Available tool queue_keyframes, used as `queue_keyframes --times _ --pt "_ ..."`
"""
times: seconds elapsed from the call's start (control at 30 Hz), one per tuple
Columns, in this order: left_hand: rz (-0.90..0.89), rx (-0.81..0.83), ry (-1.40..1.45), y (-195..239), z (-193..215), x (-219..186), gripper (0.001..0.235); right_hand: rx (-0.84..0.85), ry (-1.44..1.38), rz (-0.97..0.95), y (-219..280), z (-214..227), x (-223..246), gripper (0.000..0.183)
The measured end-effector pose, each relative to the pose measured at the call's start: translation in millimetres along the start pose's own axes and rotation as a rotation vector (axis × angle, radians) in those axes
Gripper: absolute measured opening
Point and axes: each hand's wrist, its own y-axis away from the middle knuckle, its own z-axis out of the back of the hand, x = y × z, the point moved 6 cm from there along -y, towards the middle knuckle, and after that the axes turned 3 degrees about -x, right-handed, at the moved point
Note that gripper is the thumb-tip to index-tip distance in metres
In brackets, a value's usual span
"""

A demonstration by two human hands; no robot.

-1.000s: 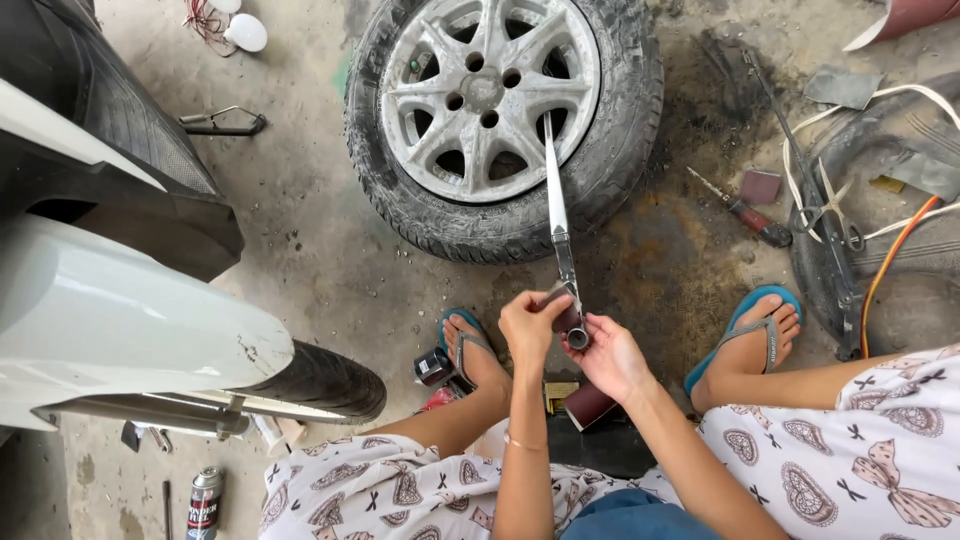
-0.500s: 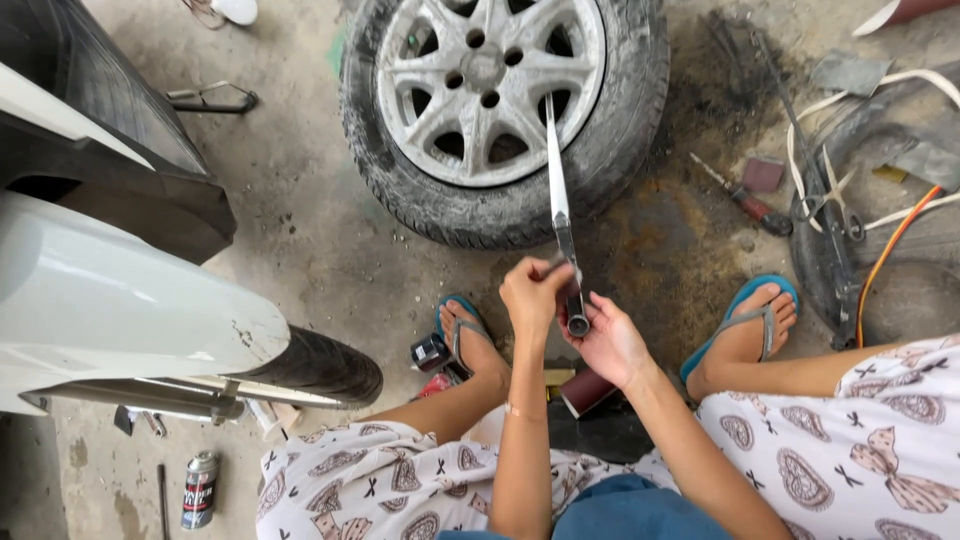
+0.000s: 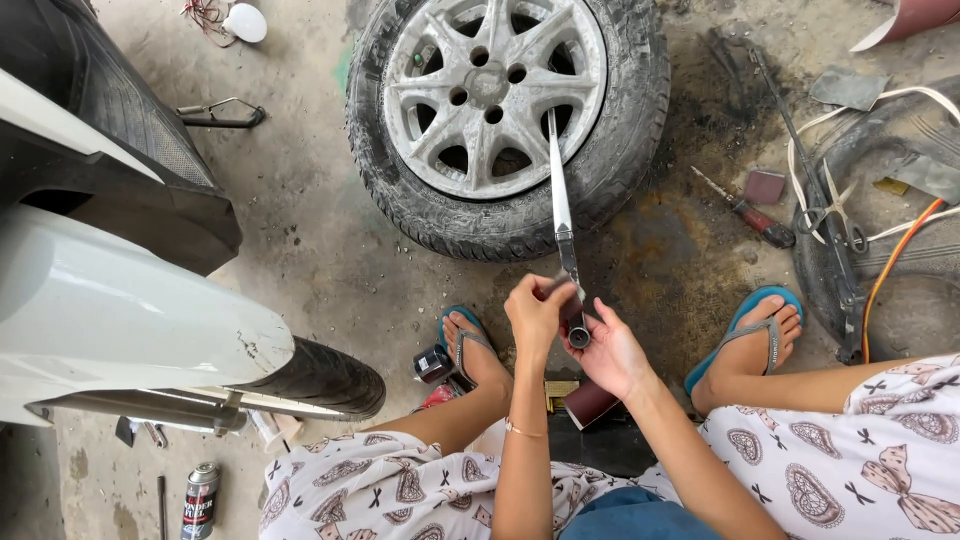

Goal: The person sits on the ground and uses a sanding block to sand a long, thin metal tool. They hold the tool with one hand and rub the sanding block along its length with the other hand.

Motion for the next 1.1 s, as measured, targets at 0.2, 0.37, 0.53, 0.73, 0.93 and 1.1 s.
queue_keyframes --times 0.2,0.37,0.53,0.73,0.93,1.1 --pt "0.017 0.025 -0.003 -5 -3 13 0.037 -0.010 0.001 0.005 12 -7 4 0.052" --pt "-0.032 -0.085 0.029 -3 0 -5 0.027 -0.011 0.012 0.008 3 -6 5 0.050" --pt "-0.086 -0.042 0.004 -8 -5 16 0.039 -0.025 0.001 0.027 19 -17 8 0.050" --pt "-0.136 -0.165 0.097 14 8 -17 0.023 -0.056 -0.016 -0.005 10 -5 -2 0.052" --pt "-0.091 0.002 0.001 20 -4 -12 0.028 -0.047 -0.005 0.025 14 -12 9 0.051" --pt "-0.157 -0.125 0.073 3 -4 -12 0.026 -0.048 0.009 0.038 3 0 4 0.052"
